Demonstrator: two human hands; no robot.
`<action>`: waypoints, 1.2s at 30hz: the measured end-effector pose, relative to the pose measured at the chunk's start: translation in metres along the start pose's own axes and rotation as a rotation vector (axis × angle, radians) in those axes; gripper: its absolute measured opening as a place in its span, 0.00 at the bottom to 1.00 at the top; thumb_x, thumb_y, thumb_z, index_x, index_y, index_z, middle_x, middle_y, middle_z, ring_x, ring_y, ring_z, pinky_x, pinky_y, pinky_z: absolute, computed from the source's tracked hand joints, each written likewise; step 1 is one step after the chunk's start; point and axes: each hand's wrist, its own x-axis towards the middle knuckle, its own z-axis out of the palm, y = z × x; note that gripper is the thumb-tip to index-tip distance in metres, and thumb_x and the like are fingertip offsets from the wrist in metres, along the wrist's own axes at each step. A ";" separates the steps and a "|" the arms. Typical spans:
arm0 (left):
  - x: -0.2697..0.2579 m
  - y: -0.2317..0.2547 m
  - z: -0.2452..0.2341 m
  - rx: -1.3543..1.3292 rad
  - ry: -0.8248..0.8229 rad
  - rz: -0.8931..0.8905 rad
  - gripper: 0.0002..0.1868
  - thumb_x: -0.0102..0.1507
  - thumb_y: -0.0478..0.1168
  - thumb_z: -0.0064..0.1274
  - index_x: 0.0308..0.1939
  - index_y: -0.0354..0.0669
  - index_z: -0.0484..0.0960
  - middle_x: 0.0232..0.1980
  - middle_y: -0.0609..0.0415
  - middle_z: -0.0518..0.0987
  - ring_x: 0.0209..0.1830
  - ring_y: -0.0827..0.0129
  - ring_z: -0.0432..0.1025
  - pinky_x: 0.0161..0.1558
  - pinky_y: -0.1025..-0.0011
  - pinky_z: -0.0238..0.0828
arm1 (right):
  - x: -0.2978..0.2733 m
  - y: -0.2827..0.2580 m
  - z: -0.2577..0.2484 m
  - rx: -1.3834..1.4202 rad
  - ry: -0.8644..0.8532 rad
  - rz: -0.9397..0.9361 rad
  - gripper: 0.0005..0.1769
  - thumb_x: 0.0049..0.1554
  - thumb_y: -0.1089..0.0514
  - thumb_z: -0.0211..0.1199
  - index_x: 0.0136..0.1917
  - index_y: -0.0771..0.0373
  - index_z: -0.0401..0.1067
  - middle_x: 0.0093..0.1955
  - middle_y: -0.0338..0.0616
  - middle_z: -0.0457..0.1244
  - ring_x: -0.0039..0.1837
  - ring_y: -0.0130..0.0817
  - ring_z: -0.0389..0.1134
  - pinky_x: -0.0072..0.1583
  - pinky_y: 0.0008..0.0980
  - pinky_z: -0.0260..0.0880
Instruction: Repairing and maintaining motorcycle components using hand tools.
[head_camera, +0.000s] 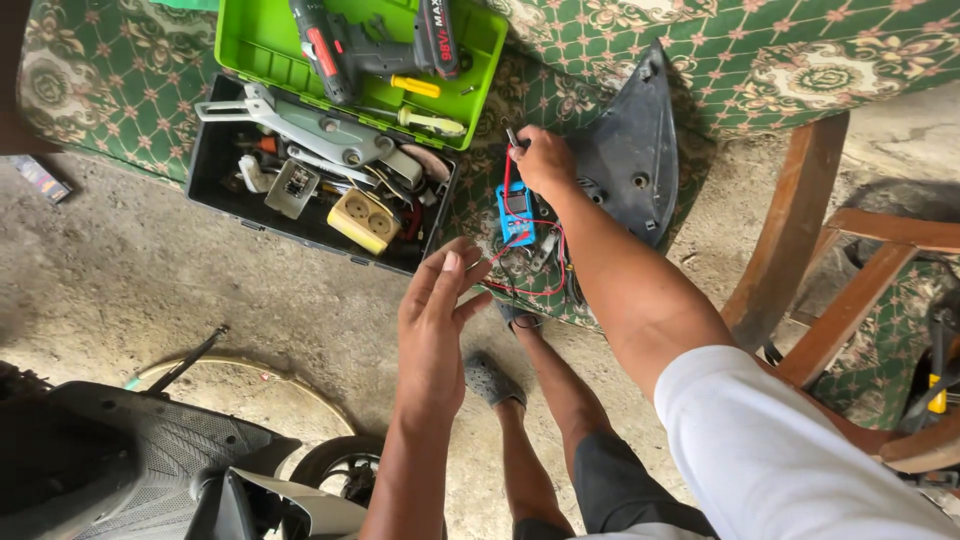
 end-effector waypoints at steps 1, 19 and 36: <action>0.000 0.001 -0.001 0.006 0.007 -0.006 0.28 0.68 0.52 0.47 0.65 0.37 0.75 0.62 0.49 0.80 0.63 0.65 0.75 0.57 0.66 0.70 | -0.001 -0.004 -0.004 0.007 -0.031 0.041 0.13 0.58 0.47 0.68 0.54 0.51 0.79 0.51 0.50 0.71 0.56 0.51 0.70 0.56 0.47 0.70; -0.075 0.008 -0.037 -0.088 0.133 0.050 0.27 0.69 0.50 0.46 0.66 0.37 0.74 0.63 0.49 0.79 0.63 0.64 0.74 0.57 0.64 0.71 | -0.024 -0.039 -0.116 0.811 -0.118 -0.005 0.07 0.61 0.57 0.65 0.50 0.63 0.77 0.43 0.39 0.72 0.40 0.26 0.73 0.42 0.25 0.75; -0.278 0.037 -0.109 0.077 0.523 0.670 0.25 0.65 0.39 0.57 0.66 0.43 0.75 0.56 0.49 0.82 0.56 0.67 0.76 0.52 0.68 0.77 | -0.347 -0.334 -0.164 0.946 -0.774 -0.401 0.04 0.62 0.60 0.64 0.47 0.62 0.72 0.44 0.43 0.71 0.43 0.34 0.75 0.47 0.34 0.78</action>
